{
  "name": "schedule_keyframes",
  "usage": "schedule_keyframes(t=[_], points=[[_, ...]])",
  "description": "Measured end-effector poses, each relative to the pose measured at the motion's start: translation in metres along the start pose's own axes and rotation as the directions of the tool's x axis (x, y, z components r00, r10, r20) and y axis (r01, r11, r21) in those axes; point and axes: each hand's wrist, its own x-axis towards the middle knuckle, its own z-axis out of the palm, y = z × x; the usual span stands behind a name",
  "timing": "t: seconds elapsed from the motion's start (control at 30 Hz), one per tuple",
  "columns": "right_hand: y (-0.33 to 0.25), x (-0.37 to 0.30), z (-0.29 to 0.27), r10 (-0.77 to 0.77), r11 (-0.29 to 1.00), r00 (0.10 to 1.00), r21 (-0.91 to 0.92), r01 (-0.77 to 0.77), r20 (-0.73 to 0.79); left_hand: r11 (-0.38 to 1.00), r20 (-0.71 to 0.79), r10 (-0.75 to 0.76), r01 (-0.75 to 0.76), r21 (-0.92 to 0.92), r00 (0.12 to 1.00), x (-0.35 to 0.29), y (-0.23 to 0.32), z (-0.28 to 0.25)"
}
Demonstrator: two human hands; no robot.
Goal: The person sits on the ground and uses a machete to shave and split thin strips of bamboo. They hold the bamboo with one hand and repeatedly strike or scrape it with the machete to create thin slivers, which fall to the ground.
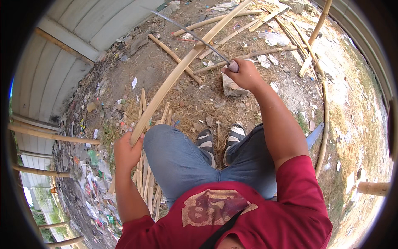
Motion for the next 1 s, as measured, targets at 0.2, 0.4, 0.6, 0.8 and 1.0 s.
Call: schedule_keyframes(t=[0.2,0.4,0.6,0.8,1.0], points=[[-0.006,0.0,0.001,0.135,0.984,0.983,0.129,-0.119,-0.122,0.942,-0.118,0.21,-0.168,0.29,0.971,0.061,0.082,-0.003],[-0.03,-0.011,-0.018,-0.054,0.965,0.943,-0.26,-0.035,-0.33,0.968,-0.094,0.156,-0.133,0.215,0.983,0.097,0.139,-0.008],[-0.032,-0.013,-0.009,-0.474,0.811,0.812,-0.528,0.253,-0.34,0.987,-0.154,0.116,-0.096,0.127,0.981,0.109,0.151,-0.016],[-0.032,-0.015,-0.006,-0.479,0.806,0.824,-0.524,0.277,-0.301,0.993,-0.107,0.081,-0.07,0.099,0.991,0.111,0.15,-0.017],[-0.039,-0.018,-0.003,-0.516,0.786,0.808,-0.533,0.313,-0.286,0.992,-0.132,0.101,-0.089,0.09,0.986,0.115,0.144,-0.009]])
